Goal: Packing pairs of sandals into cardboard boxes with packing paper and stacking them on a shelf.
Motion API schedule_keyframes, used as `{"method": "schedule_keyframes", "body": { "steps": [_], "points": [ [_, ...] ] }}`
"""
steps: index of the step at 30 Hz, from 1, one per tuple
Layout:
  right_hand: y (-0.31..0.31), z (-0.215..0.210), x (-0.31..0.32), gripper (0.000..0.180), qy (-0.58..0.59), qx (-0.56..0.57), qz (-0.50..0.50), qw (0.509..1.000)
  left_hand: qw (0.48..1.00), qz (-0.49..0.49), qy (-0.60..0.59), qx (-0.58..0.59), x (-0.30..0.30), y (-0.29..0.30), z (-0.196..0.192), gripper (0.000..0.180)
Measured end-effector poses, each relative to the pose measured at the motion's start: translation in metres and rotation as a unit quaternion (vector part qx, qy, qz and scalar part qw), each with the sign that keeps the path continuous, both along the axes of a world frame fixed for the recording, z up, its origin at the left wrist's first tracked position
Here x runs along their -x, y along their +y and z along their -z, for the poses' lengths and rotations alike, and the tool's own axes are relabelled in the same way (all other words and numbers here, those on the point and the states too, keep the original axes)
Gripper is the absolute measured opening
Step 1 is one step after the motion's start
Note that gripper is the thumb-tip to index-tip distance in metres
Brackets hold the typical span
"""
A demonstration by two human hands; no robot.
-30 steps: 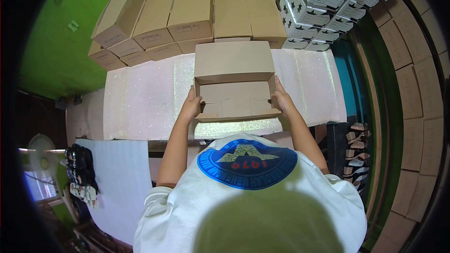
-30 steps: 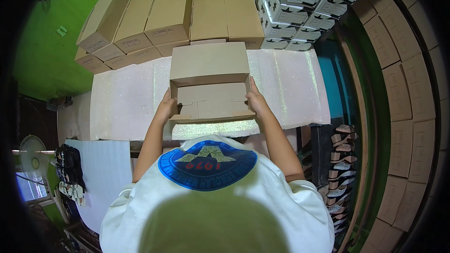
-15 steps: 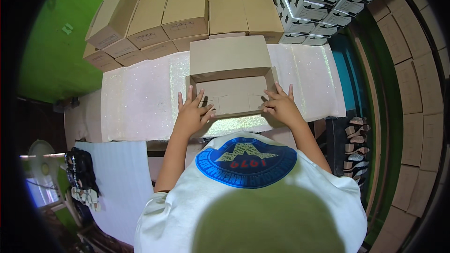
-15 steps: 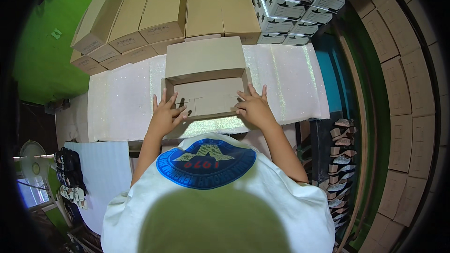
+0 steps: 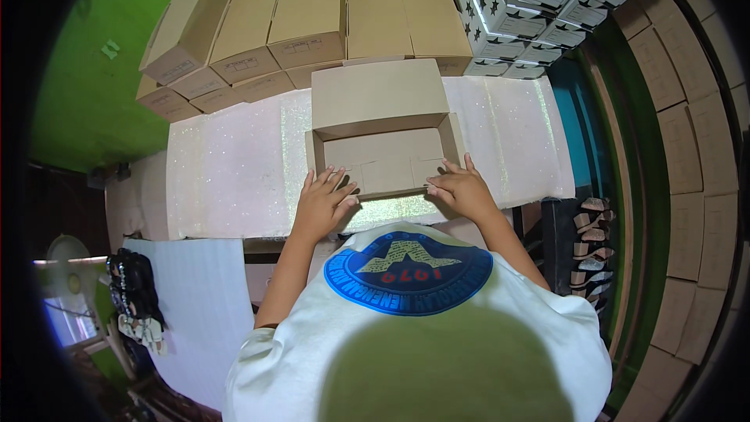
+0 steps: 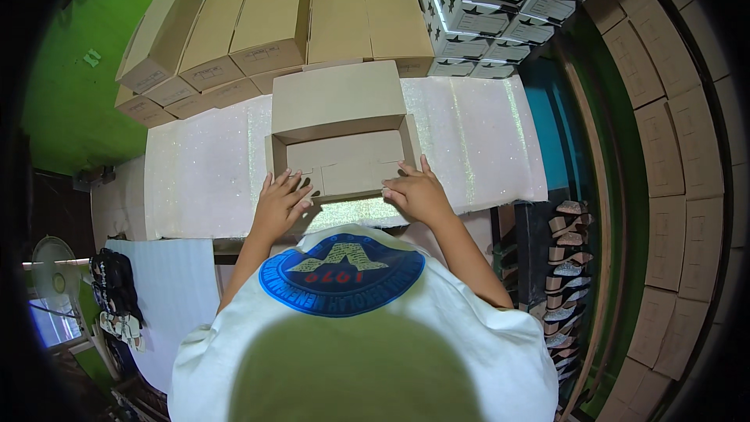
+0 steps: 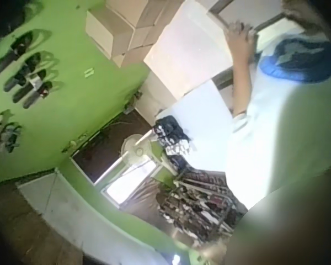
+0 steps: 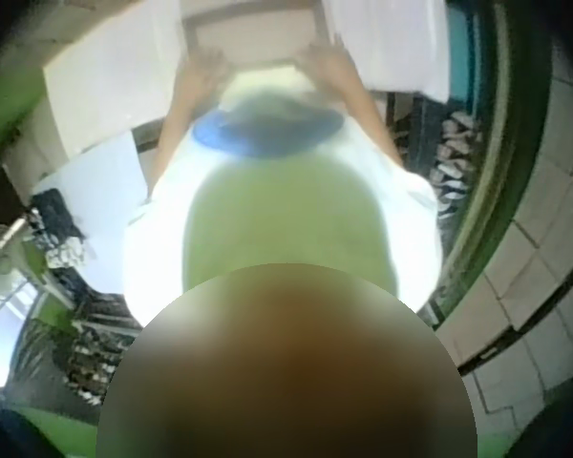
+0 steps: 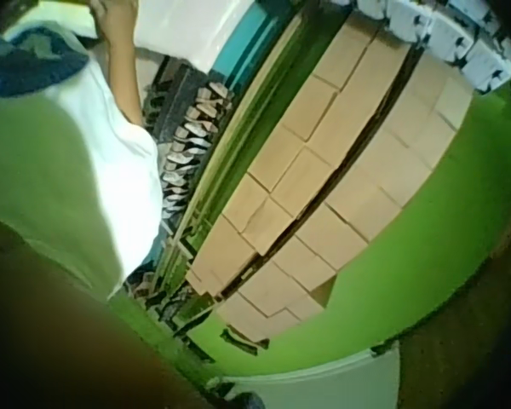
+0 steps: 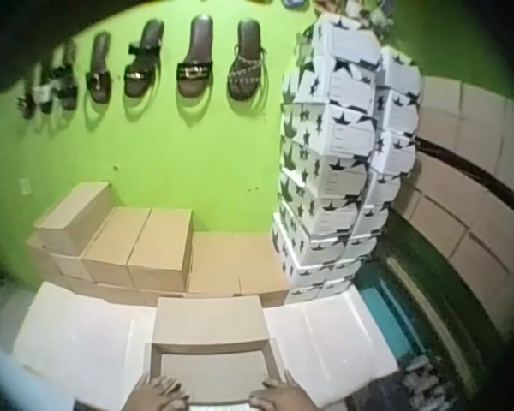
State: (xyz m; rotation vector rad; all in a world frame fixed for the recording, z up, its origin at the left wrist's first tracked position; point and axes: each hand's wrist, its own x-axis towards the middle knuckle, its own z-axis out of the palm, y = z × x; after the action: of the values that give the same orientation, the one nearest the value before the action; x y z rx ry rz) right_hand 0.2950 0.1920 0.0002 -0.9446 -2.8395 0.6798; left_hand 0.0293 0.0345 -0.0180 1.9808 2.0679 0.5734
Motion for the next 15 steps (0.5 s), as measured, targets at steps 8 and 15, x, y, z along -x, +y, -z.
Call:
{"method": "schedule_keyframes", "body": {
  "steps": [8,15],
  "points": [
    [-0.001,0.002,0.01,0.017,0.001,-0.115,-0.033,0.993,0.999,-0.02,0.0,-0.031,-0.001,0.002,0.012,0.021],
    [0.0,0.007,0.015,0.018,-0.029,-0.055,-0.076,0.995,0.999,-0.009,0.011,-0.038,0.003,0.001,0.007,0.02]
  ]
}}
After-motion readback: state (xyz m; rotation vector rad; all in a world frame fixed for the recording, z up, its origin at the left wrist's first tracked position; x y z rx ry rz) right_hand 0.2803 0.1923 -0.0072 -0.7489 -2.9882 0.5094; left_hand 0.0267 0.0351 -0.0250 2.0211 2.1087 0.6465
